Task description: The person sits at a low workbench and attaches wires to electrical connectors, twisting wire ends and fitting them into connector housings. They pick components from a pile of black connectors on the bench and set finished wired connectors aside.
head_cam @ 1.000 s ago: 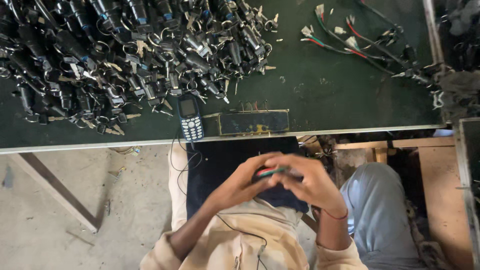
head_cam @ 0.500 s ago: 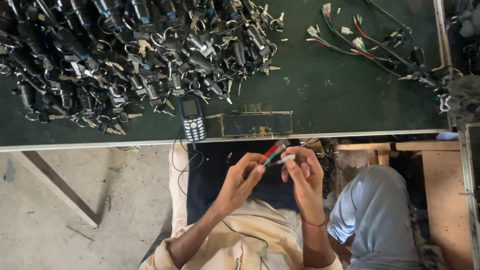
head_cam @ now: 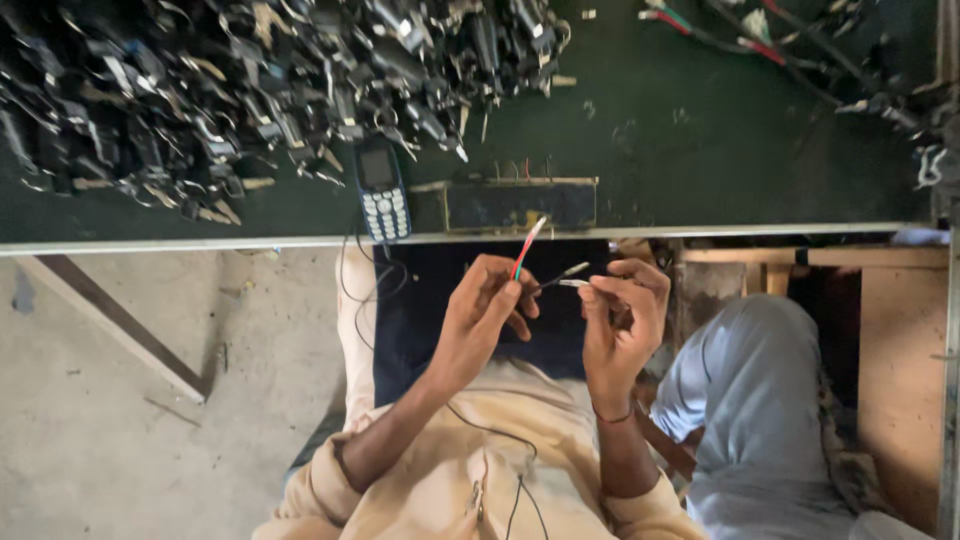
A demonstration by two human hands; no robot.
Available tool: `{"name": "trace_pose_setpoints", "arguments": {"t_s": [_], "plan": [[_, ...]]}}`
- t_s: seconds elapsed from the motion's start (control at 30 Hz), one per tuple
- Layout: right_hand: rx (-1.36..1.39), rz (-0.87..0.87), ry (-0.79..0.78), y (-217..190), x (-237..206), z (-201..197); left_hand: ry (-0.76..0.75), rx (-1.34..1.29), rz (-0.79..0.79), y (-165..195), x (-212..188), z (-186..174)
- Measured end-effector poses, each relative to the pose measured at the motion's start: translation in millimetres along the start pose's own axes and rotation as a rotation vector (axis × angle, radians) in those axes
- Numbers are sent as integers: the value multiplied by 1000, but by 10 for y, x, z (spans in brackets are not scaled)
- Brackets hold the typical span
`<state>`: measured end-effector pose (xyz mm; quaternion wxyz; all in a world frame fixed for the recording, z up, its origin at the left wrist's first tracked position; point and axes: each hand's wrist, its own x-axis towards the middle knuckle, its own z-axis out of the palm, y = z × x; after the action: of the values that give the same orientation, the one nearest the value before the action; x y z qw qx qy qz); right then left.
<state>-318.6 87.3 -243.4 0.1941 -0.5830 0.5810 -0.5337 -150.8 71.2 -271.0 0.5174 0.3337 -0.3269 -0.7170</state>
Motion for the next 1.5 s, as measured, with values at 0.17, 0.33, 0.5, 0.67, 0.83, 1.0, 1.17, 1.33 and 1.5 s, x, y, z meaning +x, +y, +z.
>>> {"name": "trace_pose_setpoints", "arguments": {"t_s": [0.17,0.33,0.5,0.67,0.83,1.0,1.17,1.33,1.5], "plan": [[795,450,-180,-1,-81,-113,-54,-72,33,25,-12,54],[1157,780,-265,133,-15,-93,-24,-27,20,54,-34,116],[994,858,-335,195,-36,-16,33,108,-39,34,-54,131],[796,660,-353,155,20,15,23,47,-135,-8,-69,59],[649,618,-434,71,35,-62,7,26,-203,-84,-112,62],[655,626,-333,64,-15,-32,-12,61,-222,-118,-124,101],[539,652,-305,78,-39,-22,-10,111,-222,-138,-149,86],[506,657,-337,104,-52,-29,24,120,-240,-122,-158,132],[503,698,-202,171,-100,42,38,300,-148,66,-171,252]]}}
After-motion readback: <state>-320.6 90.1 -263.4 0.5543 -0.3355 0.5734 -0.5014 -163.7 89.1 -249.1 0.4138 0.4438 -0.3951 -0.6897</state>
